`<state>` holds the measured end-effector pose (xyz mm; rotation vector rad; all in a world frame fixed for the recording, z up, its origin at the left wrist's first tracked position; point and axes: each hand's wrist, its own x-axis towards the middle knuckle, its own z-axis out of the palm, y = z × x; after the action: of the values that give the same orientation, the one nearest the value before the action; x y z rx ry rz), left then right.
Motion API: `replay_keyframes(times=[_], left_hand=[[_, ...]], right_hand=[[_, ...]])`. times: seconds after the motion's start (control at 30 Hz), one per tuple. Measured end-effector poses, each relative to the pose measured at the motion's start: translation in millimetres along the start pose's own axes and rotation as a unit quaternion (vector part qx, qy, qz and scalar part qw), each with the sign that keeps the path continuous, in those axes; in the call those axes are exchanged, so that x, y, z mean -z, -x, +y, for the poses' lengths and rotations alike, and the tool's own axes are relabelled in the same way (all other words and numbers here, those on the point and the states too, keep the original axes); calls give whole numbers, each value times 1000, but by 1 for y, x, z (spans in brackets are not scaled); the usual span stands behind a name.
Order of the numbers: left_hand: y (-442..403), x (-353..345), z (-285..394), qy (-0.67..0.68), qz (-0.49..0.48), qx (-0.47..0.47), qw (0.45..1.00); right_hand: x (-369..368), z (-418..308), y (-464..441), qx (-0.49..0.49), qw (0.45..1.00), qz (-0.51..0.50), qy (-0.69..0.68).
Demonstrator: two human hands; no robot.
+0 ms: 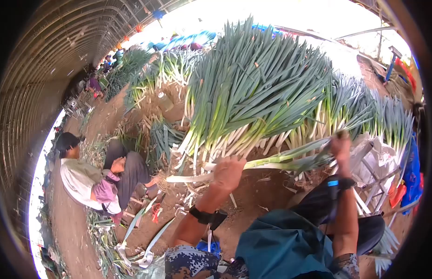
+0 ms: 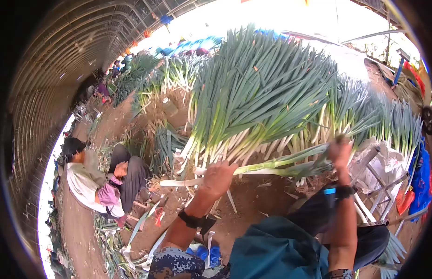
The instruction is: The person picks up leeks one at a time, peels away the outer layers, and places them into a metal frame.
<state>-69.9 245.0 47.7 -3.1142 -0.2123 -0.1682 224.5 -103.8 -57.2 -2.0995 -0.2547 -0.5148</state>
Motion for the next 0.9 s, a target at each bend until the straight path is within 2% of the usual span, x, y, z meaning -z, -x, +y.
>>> replay_keyframes(times=[0.03, 0.07, 0.1, 0.17, 0.2, 0.3, 0.37, 0.47, 0.53, 0.57, 0.6, 0.63, 0.73, 0.87, 0.9], left_hand=[[8, -7, -3, -7, -4, 16, 1000], [14, -14, -6, -3, -6, 24, 1000], [20, -23, -7, 4, -12, 35, 999], [44, -48, -1, 17, -36, 63, 997], [50, -60, 4, 20, -47, 72, 996], [63, -80, 17, 37, -47, 75, 995], [70, -83, 30, 52, -57, 82, 994], [72, -80, 48, 22, -56, 71, 996], [75, -80, 61, 22, -53, 67, 996], [71, -78, 65, 19, -45, 57, 997], [69, -76, 68, 15, -52, 41, 998], [68, -74, 71, 12, -43, 30, 999], [70, -74, 74, -7, -27, 7, 1000], [74, -71, 60, -60, -19, -17, 998], [72, -68, 56, -75, -13, -27, 997]], right_hand=[[40, -14, -12, -25, 996, 19, -82], [64, 24, -35, -120, 978, 28, -168], [105, 61, -39, 12, 981, -23, -192], [161, 44, -45, -38, 951, 38, -303], [182, 92, -59, -86, 917, -4, -389], [186, 110, -56, -66, 890, -4, -451], [159, 104, -51, -48, 874, -57, -481], [71, 52, -26, -59, 926, -81, -364], [3, -16, 10, -28, 951, -127, -282], [-27, -62, 35, -4, 946, -165, -280], [-44, -134, 71, -64, 898, -203, -385], [-61, -185, 100, -29, 870, -271, -410], [-39, -306, 165, 181, 743, -444, -467], [41, -369, 146, 329, 626, -584, -399], [29, -347, 119, 329, 638, -582, -382]])
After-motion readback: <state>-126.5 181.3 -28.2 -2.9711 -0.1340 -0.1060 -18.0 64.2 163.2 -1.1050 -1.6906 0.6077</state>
